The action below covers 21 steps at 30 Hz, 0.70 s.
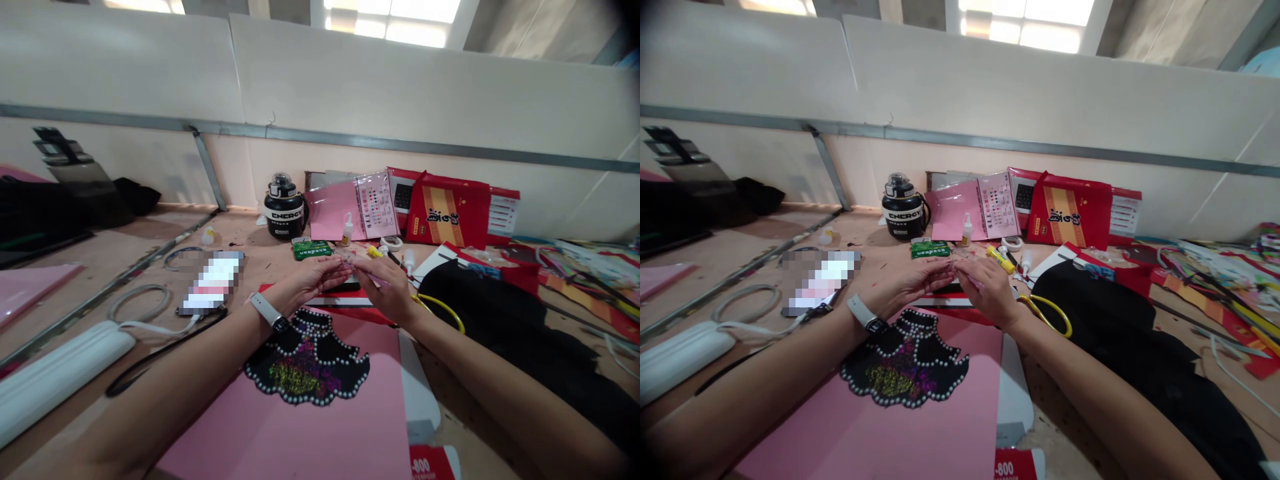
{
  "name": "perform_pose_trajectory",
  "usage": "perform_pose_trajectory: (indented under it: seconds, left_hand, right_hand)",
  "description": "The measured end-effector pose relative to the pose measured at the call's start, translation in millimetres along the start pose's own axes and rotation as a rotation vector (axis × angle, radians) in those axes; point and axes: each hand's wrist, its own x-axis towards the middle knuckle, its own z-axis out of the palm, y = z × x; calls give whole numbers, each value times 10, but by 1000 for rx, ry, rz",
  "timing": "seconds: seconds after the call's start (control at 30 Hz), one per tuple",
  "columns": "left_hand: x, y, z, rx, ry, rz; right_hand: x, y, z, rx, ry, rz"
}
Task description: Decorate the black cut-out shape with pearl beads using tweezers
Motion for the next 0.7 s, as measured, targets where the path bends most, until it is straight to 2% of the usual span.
perform_pose_trajectory:
  seconds: [0.13,0.3,0.5,0.7]
  left_hand:
    - [-4,3,5,15,21,20]
    - [-6,18,19,23,55,12]
    - [-10,34,-18,24,82,-8]
    - [-52,74,21,15,64,-32]
  right_hand:
    - [6,29,-4,-17,-2,-58]
    - [20,31,-26,-9,-14,-16]
    - [64,9,-71,-4,79,35]
    - [88,-25,-76,29,102,33]
